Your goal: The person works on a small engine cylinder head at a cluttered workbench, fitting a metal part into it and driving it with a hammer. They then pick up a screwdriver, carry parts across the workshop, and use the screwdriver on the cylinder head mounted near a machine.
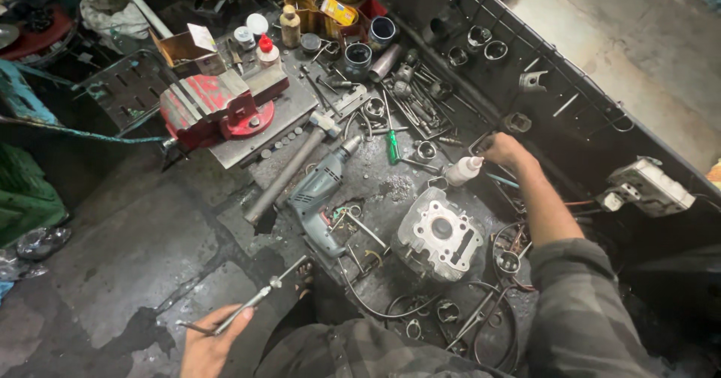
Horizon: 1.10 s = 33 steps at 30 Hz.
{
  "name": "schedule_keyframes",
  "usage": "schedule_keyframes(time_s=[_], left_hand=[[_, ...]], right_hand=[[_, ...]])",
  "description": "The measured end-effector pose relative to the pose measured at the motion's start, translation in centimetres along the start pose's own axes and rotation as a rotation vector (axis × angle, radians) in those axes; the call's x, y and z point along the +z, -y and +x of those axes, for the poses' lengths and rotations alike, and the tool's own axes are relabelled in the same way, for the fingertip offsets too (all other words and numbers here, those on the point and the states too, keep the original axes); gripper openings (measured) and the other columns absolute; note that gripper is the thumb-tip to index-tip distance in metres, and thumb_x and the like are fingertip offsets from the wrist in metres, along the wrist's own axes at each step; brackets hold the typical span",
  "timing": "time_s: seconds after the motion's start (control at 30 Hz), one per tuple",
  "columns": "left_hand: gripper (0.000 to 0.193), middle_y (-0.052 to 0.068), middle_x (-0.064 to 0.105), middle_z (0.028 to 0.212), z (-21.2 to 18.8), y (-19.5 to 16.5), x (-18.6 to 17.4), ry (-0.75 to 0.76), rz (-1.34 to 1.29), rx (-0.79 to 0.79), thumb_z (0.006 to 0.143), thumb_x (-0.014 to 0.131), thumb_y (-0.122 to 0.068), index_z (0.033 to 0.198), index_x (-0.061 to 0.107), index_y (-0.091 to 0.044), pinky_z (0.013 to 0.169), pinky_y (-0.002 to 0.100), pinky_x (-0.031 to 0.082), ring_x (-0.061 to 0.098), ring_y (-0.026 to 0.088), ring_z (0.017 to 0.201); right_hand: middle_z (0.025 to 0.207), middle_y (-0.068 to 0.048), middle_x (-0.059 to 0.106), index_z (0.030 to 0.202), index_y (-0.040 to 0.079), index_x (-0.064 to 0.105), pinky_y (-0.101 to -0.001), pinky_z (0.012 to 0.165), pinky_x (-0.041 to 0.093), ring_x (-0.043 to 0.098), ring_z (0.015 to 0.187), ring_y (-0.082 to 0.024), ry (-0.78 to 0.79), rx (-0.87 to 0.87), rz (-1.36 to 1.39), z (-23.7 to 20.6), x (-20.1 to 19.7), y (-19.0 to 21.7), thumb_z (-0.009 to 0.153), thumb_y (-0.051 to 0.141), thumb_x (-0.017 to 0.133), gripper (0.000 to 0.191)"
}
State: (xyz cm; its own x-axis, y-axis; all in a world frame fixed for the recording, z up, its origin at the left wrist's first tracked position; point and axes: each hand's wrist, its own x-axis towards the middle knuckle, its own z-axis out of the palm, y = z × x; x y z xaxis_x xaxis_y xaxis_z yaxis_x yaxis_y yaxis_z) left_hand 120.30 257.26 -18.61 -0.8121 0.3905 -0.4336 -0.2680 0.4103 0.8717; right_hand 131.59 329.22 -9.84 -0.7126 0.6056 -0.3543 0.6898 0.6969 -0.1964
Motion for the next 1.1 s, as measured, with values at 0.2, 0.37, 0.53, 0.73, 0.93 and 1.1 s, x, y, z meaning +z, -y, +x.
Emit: schedule_keyframes(time_s=[0.2,0.37,0.53,0.73,0.93,1.1], left_hand=[[0.032,0.006,0.077,0.082,-0.2,1.1,0.6,-0.085,-0.048,-0.082,0.084,0.078,-0.029,0.104,0.085,-0.005,0.062,0.03,0.049,0.063,0.014,0.07],[0.03,0.002,0.059,0.068,-0.2,3.2,1.8,-0.091,-0.181,-0.11,0.087,0.078,-0.026,0.104,0.084,-0.002,0.054,0.027,0.04,0.051,0.009,0.06],[0.027,-0.001,0.046,0.059,0.7,5.0,1.4,-0.081,-0.288,-0.145,0.091,0.074,-0.02,0.106,0.081,0.002,0.046,0.026,0.027,0.038,0.007,0.05],[0.024,0.001,0.041,0.051,3.0,8.4,-0.8,-0.077,-0.269,-0.056,0.093,0.07,-0.016,0.105,0.077,0.003,0.041,0.029,0.026,0.036,0.01,0.041],[0.025,0.0,0.036,0.047,5.3,8.6,-1.8,0.033,-0.295,-0.057,0.095,0.064,-0.019,0.106,0.076,0.0,0.037,0.03,0.026,0.033,0.01,0.036],[0.026,0.001,0.039,0.049,5.0,6.2,-0.3,-0.019,-0.214,0.003,0.096,0.066,-0.019,0.108,0.076,0.002,0.039,0.029,0.027,0.038,0.012,0.038]], right_hand=[[0.124,-0.012,0.073,0.129,0.016,0.071,-0.0439,0.1,0.052,0.069,0.114,-0.033,-0.034,-0.09,0.033,-1.1,0.0,0.2,0.08,0.024,0.077,0.049],[0.127,-0.006,0.072,0.129,0.026,0.072,-0.0549,0.107,0.038,0.062,0.123,-0.03,0.06,0.098,-0.239,-0.9,-0.4,1.1,0.084,0.028,0.077,0.045],[0.116,-0.012,0.074,0.125,0.023,0.074,-0.0485,0.094,0.05,0.068,0.109,-0.034,0.042,-0.07,-0.134,-0.9,-0.7,0.8,0.082,0.03,0.076,0.044],[0.1,-0.014,0.076,0.114,0.003,0.074,-0.0388,0.084,0.055,0.071,0.092,-0.025,-0.203,-0.209,0.289,-3.2,-0.1,-1.2,0.09,0.03,0.077,0.037],[0.1,-0.007,0.073,0.108,0.002,0.068,-0.0312,0.084,0.056,0.068,0.093,-0.012,-0.36,-0.229,0.662,-4.0,1.9,-1.8,0.089,0.019,0.082,0.029],[0.098,-0.006,0.07,0.109,0.003,0.062,-0.03,0.08,0.055,0.065,0.09,-0.011,-0.479,-0.166,0.808,-3.2,2.9,-2.5,0.088,0.011,0.081,0.03]])
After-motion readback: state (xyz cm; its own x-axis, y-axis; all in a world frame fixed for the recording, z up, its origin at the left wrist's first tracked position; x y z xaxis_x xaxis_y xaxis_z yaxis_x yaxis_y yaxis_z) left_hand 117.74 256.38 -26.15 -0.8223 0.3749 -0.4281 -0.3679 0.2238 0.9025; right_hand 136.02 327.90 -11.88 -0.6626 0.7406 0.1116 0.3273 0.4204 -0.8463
